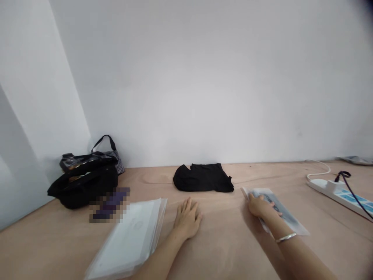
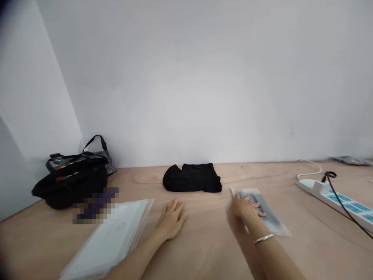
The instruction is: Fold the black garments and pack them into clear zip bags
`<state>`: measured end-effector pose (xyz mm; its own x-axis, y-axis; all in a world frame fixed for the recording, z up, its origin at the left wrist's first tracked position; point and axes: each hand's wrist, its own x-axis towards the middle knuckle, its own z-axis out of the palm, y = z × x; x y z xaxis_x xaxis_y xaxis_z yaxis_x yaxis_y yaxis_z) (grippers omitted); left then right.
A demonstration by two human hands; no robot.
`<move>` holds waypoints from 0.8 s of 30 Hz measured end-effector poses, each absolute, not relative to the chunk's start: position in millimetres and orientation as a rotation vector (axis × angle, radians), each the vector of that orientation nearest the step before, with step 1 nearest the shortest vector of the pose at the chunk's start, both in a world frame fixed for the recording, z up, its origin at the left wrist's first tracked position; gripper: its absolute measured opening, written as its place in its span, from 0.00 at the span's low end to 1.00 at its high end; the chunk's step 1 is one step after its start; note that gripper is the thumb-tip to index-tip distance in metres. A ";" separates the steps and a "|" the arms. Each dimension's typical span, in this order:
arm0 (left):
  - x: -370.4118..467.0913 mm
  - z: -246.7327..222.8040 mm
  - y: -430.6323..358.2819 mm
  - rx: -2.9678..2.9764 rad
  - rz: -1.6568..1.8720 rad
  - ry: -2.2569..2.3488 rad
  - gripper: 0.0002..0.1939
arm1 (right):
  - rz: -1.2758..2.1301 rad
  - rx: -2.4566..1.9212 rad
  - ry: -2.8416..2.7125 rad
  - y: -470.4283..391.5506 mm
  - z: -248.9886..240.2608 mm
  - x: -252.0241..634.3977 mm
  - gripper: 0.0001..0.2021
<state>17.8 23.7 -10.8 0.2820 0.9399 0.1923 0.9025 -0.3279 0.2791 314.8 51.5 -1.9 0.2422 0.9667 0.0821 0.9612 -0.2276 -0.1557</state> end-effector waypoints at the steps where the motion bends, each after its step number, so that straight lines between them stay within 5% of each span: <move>1: 17.7 -9.6 30.4 2.451 0.489 1.734 0.25 | 0.022 -2.326 -1.838 49.7 0.3 309.5 0.22; 9: 19.9 -1.7 79.4 2.473 0.557 1.779 0.22 | -0.012 -1.687 -2.379 50.9 3.6 234.9 0.19; 24: 19.4 6.4 68.3 2.550 0.681 1.908 0.15 | -0.056 -1.562 -2.241 78.3 -2.1 213.8 0.17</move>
